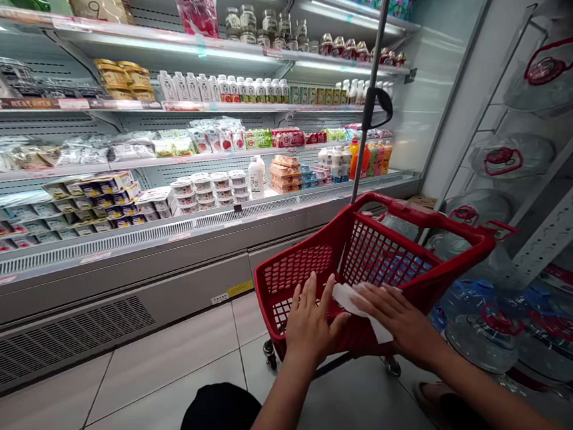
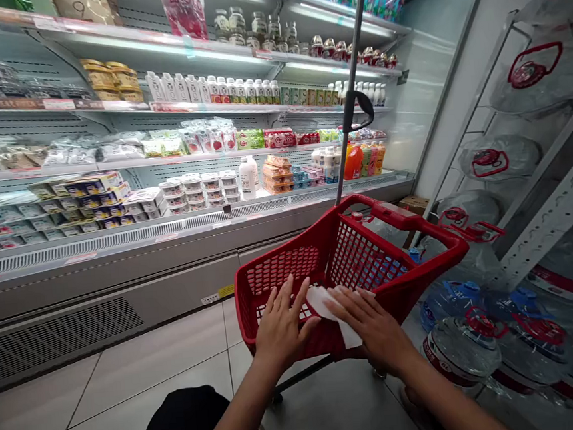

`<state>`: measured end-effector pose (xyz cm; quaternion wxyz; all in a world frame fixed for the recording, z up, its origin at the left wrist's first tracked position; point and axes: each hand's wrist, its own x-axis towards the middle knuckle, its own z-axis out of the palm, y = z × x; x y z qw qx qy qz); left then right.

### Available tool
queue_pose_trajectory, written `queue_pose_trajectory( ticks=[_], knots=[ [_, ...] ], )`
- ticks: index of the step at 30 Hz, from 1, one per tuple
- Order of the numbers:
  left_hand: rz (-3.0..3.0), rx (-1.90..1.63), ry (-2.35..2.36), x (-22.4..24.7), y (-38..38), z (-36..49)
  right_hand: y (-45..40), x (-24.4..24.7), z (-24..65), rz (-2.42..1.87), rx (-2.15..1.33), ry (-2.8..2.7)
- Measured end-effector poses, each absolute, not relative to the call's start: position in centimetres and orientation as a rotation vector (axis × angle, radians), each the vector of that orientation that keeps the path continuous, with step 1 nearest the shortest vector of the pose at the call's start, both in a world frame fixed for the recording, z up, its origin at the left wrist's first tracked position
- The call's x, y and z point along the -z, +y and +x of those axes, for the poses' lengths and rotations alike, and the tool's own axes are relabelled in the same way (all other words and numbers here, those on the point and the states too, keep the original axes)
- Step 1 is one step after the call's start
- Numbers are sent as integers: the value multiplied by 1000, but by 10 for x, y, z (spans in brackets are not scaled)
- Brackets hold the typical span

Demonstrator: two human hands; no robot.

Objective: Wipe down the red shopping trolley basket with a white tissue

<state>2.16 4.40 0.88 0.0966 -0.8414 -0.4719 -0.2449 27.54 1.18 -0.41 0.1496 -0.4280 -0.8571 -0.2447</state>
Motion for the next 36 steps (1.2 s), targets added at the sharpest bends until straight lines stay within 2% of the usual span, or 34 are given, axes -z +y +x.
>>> queue_pose_trajectory(
  ticks=[7, 11, 17, 22, 25, 29, 36],
  knots=[
    [-2330, 775, -1466, -10, 66, -12, 5, -35, 372, -1471, 802, -2247],
    [-2239, 805, -1546, -11, 72, -13, 5, -46, 396, -1549, 860, -2047],
    [-2388, 749, -1433, -11, 66, 14, 24, -32, 342, -1572, 884, -1951],
    [-2381, 681, -1541, -15, 63, 23, 30, -13, 259, -1440, 814, -2210],
    [-2364, 630, -1613, -19, 65, 21, 28, -11, 240, -1352, 776, -2335],
    [-2359, 573, -1687, -25, 69, 18, 26, -24, 281, -1345, 821, -2396],
    [-2362, 554, -1750, -27, 69, 23, 26, -50, 370, -1626, 858, -2084]
  ],
)
